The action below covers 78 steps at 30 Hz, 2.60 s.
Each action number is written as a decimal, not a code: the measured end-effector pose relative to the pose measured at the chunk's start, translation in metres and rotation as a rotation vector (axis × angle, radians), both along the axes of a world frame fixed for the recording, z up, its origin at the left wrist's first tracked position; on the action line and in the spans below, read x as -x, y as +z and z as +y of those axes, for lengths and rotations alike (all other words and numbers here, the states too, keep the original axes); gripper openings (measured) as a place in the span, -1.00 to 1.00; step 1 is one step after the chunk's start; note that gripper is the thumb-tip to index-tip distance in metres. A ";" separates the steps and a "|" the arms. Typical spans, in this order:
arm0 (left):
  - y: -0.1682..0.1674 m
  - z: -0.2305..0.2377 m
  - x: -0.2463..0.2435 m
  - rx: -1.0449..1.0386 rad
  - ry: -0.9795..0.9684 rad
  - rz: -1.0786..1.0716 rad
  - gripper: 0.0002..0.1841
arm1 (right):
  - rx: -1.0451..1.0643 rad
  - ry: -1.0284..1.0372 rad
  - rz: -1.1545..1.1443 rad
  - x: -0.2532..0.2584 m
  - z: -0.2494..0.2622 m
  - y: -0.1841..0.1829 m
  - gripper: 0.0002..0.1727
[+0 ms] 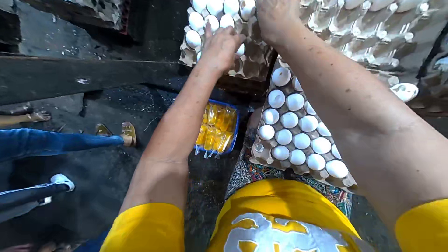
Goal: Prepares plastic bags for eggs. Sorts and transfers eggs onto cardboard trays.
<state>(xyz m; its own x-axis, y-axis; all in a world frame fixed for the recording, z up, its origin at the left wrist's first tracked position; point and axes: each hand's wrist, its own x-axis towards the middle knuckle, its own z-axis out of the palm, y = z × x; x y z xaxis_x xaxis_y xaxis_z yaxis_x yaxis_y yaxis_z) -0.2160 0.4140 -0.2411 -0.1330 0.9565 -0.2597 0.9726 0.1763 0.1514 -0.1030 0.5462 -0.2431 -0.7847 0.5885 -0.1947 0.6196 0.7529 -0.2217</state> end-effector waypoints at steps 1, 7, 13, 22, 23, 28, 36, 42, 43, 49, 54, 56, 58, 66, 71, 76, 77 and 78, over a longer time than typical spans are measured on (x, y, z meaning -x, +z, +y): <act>0.002 0.001 0.001 0.016 -0.004 -0.008 -0.51 | 0.013 0.014 0.013 0.000 0.000 -0.003 -0.60; 0.002 0.002 -0.007 0.036 0.055 0.006 -0.43 | 0.361 -0.134 0.225 -0.003 -0.005 -0.006 -0.65; -0.002 -0.013 -0.011 -0.123 0.053 -0.005 -0.38 | 0.254 -0.135 0.240 -0.008 -0.003 -0.005 -0.67; 0.012 -0.149 -0.139 -0.165 -0.390 -0.369 -0.63 | 0.048 -0.238 0.423 -0.015 0.003 -0.004 -0.44; 0.017 -0.154 -0.145 -0.146 -0.360 -0.355 -0.65 | 0.122 -0.234 0.488 -0.023 0.001 0.007 -0.45; 0.022 -0.167 -0.160 -0.184 -0.319 -0.259 -0.67 | 0.500 -0.222 0.902 -0.091 -0.040 0.039 -0.58; 0.018 -0.181 -0.171 -0.137 -0.318 -0.236 -0.63 | 0.906 -0.355 1.068 -0.254 -0.123 0.043 -0.61; 0.019 -0.184 -0.176 -0.047 -0.316 -0.207 -0.60 | 0.976 -0.546 1.115 -0.341 -0.176 0.036 -0.57; 0.020 -0.184 -0.177 -0.041 -0.315 -0.202 -0.59 | 0.990 -0.594 1.141 -0.351 -0.183 0.035 -0.57; 0.026 -0.192 -0.177 0.016 -0.380 -0.116 -0.60 | 1.044 -0.747 1.305 -0.393 -0.212 0.023 -0.61; 0.024 -0.195 -0.172 0.018 -0.391 -0.118 -0.74 | 1.122 -0.891 1.411 -0.407 -0.221 0.029 -0.58; 0.019 -0.197 -0.174 -0.017 -0.363 -0.120 -0.79 | 1.165 -0.923 1.475 -0.411 -0.223 0.031 -0.60; 0.015 -0.198 -0.177 -0.032 -0.316 -0.111 -0.82 | 1.173 -0.912 1.493 -0.417 -0.219 0.028 -0.60; 0.006 -0.203 -0.184 0.063 -0.206 -0.115 -0.68 | 0.687 -0.892 1.198 -0.412 -0.198 -0.003 -0.58; 0.005 -0.201 -0.184 0.137 -0.177 -0.080 -0.69 | 0.178 -0.652 0.771 -0.387 -0.172 -0.004 -0.49; 0.005 -0.204 -0.181 0.128 -0.150 -0.172 -0.68 | -0.187 -0.426 0.453 -0.357 -0.136 -0.010 -0.48; 0.005 -0.205 -0.179 0.112 -0.130 -0.215 -0.68 | -0.209 -0.420 0.402 -0.350 -0.130 -0.013 -0.49; 0.005 -0.207 -0.176 0.094 -0.111 -0.265 -0.68 | -0.224 -0.418 0.363 -0.345 -0.125 -0.017 -0.51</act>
<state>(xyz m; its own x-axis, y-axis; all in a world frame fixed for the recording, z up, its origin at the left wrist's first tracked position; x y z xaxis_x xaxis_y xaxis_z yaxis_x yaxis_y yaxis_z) -0.0403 0.2071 -0.2364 0.0553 0.9313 -0.3599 0.9154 0.0966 0.3907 0.2423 0.4213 -0.2603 -0.4708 0.8575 0.2073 0.7879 0.5144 -0.3386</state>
